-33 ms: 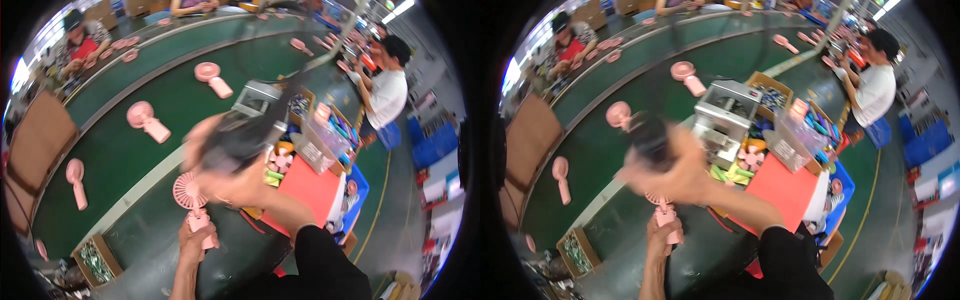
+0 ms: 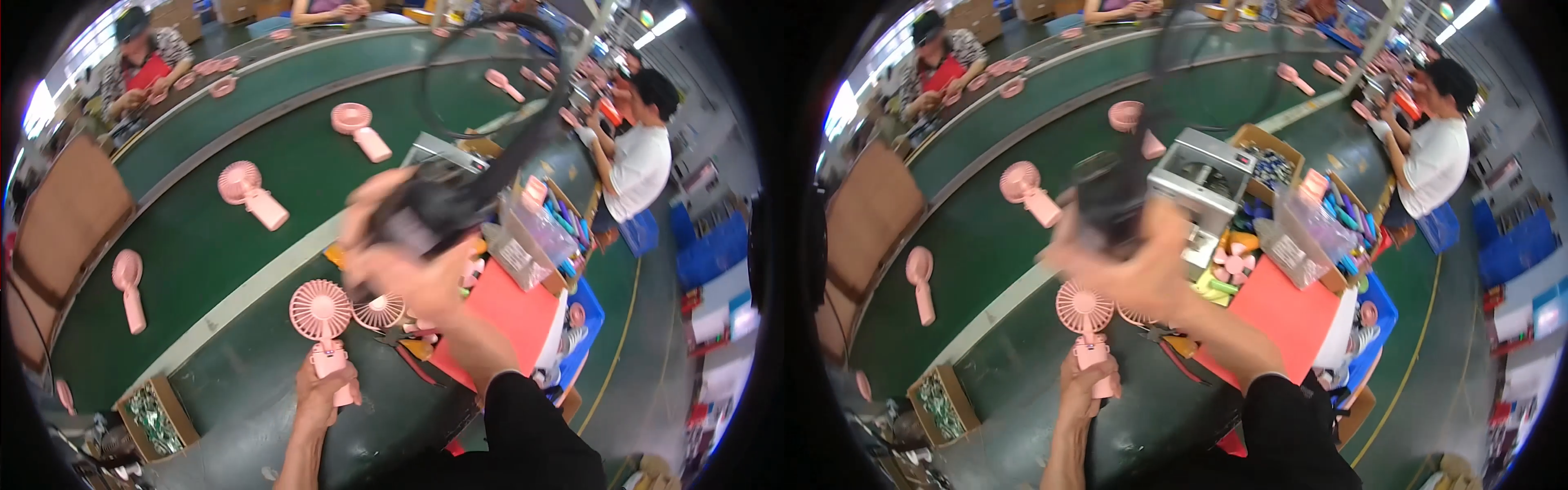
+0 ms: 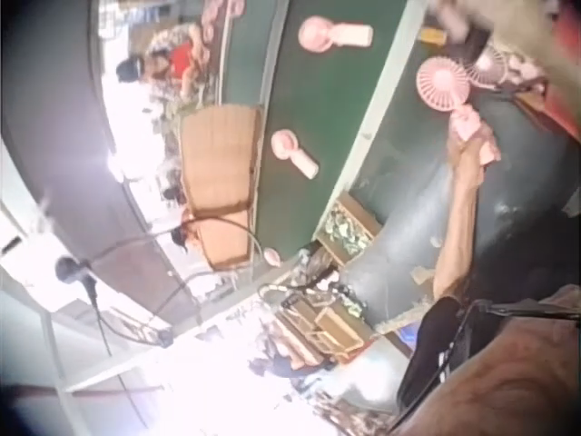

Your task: The person assembles portable electric fans by inserting circuit components and batteries into the casing handles, fitting the housings together, and driving screws using an electric screwdriver before placing the fans onto the conveyor belt.

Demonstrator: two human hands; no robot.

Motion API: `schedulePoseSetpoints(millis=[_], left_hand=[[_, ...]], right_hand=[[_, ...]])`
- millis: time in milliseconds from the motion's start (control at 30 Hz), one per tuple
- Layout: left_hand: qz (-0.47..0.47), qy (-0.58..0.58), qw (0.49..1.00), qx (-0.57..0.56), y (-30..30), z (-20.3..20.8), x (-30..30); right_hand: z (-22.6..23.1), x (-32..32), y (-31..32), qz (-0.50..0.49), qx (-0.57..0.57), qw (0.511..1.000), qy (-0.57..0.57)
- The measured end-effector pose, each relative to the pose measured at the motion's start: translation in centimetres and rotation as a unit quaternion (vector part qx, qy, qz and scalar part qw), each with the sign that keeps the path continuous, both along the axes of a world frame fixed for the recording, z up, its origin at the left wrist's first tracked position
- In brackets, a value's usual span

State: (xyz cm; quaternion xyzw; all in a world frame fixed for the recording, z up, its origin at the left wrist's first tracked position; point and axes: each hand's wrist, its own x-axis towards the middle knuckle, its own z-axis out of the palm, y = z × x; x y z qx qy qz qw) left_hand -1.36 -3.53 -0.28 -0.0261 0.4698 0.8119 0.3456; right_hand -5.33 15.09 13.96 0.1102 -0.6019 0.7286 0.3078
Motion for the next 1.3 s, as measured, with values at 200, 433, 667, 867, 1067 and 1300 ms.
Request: schedulePoseSetpoints(millis=[200, 433, 667, 867, 1067, 1300], left_hand=[[0.002, -0.001, 1.000, 0.012, -1.0, -0.4, -0.5], [-0.005, -0.003, 1.000, 0.009, 0.3, -0.3, -0.1], [0.028, 0.009, 1.000, 0.001, 0.0, -0.2, 0.4], [0.105, -0.004, 0.994, 0.003, -0.9, 0.1, -0.1], [0.054, -0.026, 0.996, 0.058, 0.0, -0.4, -0.1], [0.080, -0.033, 0.994, 0.071, -1.7, -0.7, -0.1]], right_hand=[[1.2, -1.8, 3.4, -0.218, 0.081, 0.972, 0.024], [0.9, -2.5, 5.2, -0.268, 0.088, 0.958, -0.043], [0.7, -2.9, 5.0, -0.116, 0.033, 0.987, -0.105], [0.0, -3.3, 0.3, 0.031, -0.079, 0.990, -0.115], [-0.6, -0.9, -1.9, 0.098, -0.103, 0.990, -0.012], [-2.8, -0.5, -4.8, 0.152, -0.073, 0.986, 0.000]])
